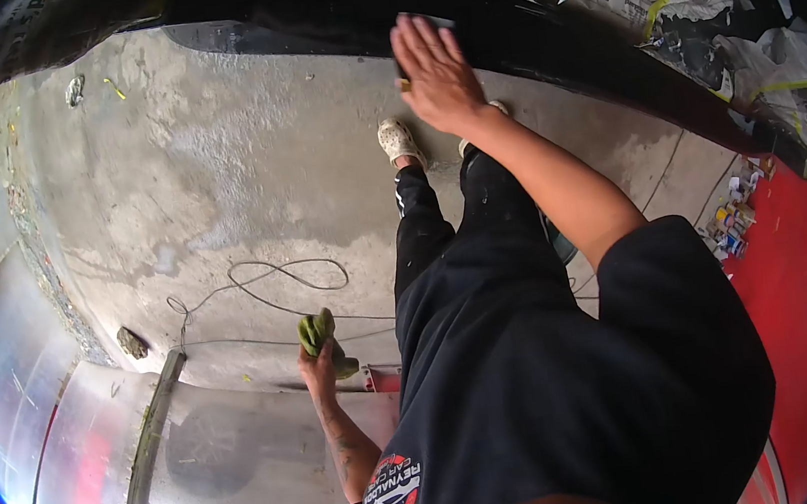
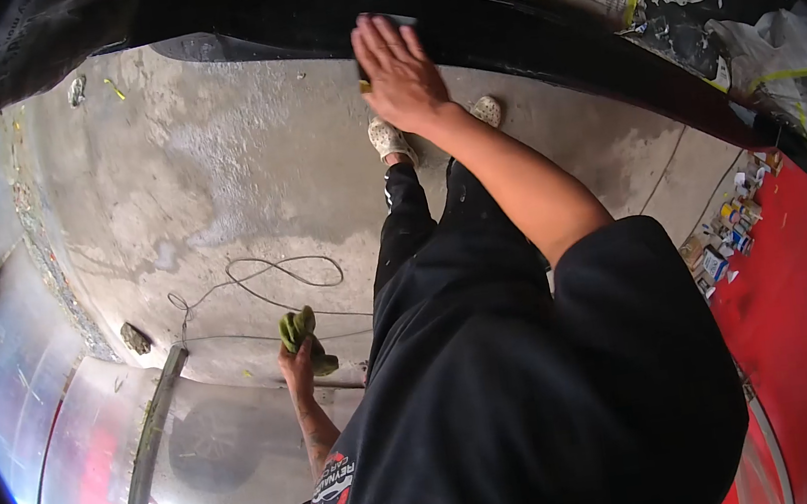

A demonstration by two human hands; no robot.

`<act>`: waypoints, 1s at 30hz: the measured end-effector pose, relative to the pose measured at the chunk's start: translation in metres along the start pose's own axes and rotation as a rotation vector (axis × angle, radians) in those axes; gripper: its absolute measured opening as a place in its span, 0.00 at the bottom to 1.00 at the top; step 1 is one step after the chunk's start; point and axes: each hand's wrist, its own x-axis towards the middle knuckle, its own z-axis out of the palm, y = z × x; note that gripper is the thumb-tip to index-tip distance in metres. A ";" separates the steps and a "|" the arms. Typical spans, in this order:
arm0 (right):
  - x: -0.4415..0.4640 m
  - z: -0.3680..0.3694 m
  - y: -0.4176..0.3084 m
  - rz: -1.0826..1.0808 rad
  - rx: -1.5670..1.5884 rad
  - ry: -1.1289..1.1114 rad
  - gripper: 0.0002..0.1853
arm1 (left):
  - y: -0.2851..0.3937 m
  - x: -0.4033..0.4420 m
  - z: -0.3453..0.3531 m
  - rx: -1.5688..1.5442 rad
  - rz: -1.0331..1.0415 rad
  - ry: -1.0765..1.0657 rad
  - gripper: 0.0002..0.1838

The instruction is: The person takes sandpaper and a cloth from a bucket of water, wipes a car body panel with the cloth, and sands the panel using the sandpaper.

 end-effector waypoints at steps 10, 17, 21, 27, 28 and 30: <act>-0.005 -0.007 -0.002 -0.123 -0.105 -0.075 0.47 | 0.054 0.018 -0.033 0.020 0.109 0.107 0.21; 0.064 0.015 -0.051 -0.136 0.002 0.032 0.44 | 0.065 0.019 -0.012 0.148 0.059 0.046 0.19; 0.082 0.017 -0.054 -0.172 0.054 0.062 0.42 | 0.119 0.039 0.007 0.259 0.169 0.005 0.18; 0.007 -0.006 -0.009 -0.154 -0.128 -0.117 0.42 | 0.058 0.011 -0.017 0.099 0.077 0.045 0.21; 0.006 -0.005 -0.013 -0.134 -0.119 -0.123 0.42 | 0.054 0.012 -0.017 0.098 0.070 0.030 0.21; 0.045 0.008 -0.034 -0.181 -0.055 -0.054 0.43 | 0.049 0.016 -0.008 0.084 0.056 0.008 0.20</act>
